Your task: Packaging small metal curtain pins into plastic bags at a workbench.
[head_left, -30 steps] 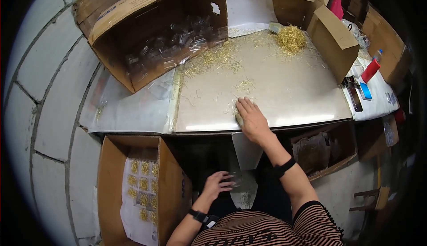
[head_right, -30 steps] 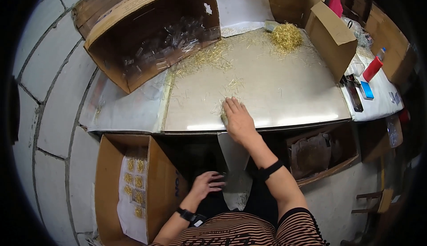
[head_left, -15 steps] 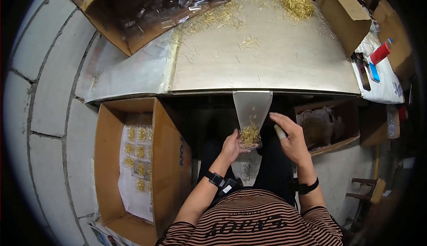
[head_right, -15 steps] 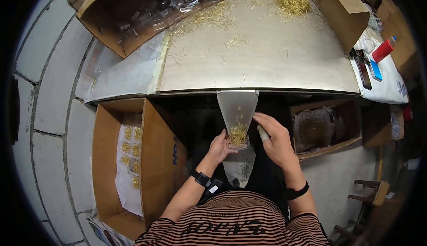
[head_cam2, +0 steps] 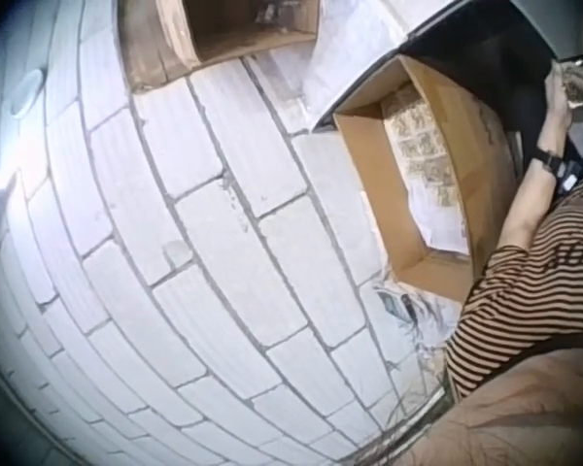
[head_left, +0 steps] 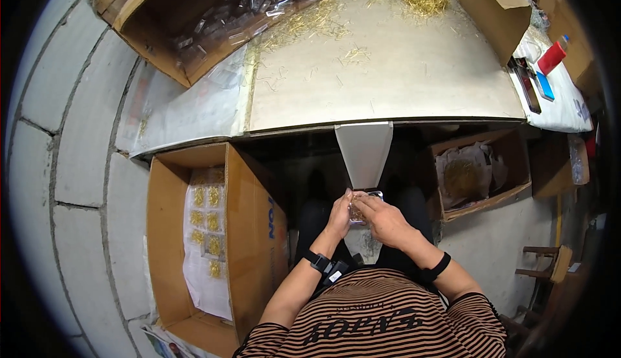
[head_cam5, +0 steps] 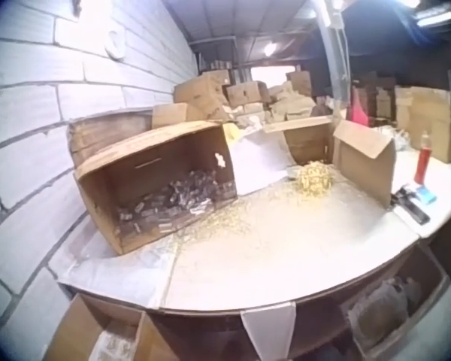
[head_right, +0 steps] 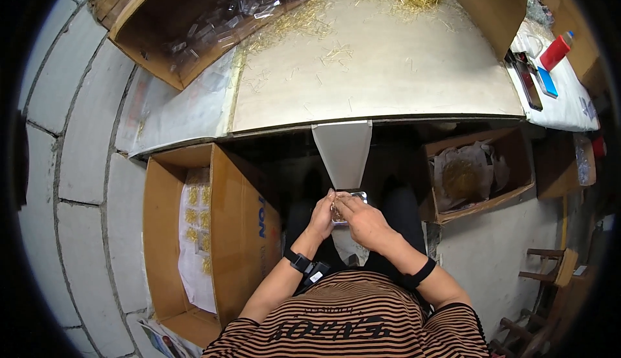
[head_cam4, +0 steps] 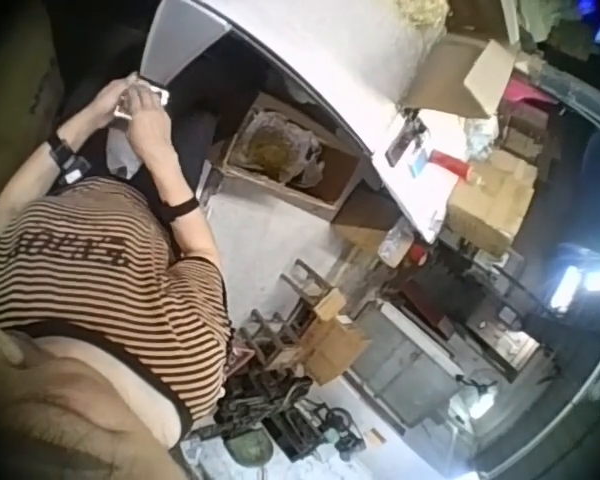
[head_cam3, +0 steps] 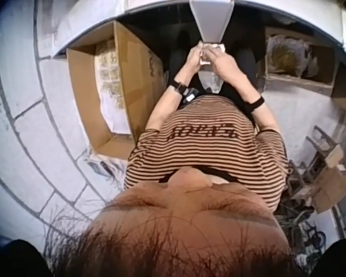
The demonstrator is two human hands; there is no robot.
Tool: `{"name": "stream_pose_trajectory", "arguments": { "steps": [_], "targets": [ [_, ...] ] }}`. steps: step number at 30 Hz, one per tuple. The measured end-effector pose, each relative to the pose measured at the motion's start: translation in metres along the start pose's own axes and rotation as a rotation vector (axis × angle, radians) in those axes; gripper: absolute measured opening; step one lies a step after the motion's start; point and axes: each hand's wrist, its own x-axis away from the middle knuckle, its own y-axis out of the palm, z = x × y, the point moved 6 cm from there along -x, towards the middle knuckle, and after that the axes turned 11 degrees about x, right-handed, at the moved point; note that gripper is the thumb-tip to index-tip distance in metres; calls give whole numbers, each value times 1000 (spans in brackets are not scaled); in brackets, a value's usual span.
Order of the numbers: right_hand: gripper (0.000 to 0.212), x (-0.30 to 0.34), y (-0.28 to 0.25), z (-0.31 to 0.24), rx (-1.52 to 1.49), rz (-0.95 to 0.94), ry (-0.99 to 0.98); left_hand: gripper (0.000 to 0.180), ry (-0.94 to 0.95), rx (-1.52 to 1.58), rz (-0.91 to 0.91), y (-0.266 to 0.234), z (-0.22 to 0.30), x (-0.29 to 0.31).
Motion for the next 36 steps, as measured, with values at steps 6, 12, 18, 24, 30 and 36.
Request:
{"name": "stream_pose_trajectory", "arguments": {
  "steps": [6,12,18,24,30,36],
  "targets": [
    [58,1,-26,-14,-51,45,-4,42,-159,149,-48,10,12,32],
    [57,7,-23,-31,-1,6,-99,30,79,42,-70,16,37,44],
    [59,3,-31,-44,67,42,-155,31,72,269,-101,38,55,63],
    [42,1,-50,-53,22,118,-147,21,135,54,-123,48,67,65],
    [25,-17,-77,-20,-220,237,194,20,26,-195,-66,53,60,70],
    [20,-43,-43,-30,-106,-10,93,16,-10,-399,-36,69,59,74]
  ]
}}
